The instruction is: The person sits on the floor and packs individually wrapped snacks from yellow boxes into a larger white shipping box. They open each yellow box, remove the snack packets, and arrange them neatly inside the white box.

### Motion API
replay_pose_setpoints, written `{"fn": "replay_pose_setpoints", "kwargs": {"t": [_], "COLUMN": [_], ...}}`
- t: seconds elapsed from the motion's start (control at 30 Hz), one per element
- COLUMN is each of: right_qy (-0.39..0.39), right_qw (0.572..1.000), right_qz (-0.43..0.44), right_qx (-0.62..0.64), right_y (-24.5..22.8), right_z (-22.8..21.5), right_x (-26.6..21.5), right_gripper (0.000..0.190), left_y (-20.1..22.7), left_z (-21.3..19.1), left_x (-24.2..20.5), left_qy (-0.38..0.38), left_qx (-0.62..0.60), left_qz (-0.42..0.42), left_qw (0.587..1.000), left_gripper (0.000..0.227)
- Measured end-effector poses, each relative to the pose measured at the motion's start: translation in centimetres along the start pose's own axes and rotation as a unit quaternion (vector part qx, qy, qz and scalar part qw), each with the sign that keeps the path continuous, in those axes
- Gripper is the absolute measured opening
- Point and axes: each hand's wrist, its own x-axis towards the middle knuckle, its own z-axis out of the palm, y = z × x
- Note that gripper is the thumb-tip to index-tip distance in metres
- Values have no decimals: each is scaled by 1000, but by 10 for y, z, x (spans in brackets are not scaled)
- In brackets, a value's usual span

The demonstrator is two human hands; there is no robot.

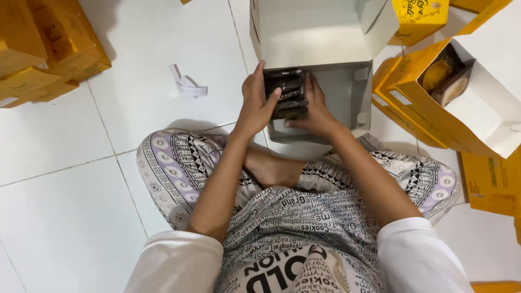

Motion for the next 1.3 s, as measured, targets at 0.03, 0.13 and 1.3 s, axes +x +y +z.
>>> {"fn": "replay_pose_setpoints", "kwargs": {"t": [0.03,0.13,1.3], "right_qy": [16,38,225], "right_qw": [999,999,793], "right_qz": [-12,-17,101], "right_qx": [-28,-26,557], "right_y": [5,-1,88], "right_z": [5,19,-218], "right_x": [2,6,-111], "right_gripper": [123,115,15], "left_y": [-8,-10,125], "left_z": [7,18,294], "left_x": [1,-10,103], "left_qy": [22,32,-22], "left_qx": [-42,-76,359], "left_qz": [27,65,12], "left_qw": [999,994,933], "left_gripper": [57,56,60]}}
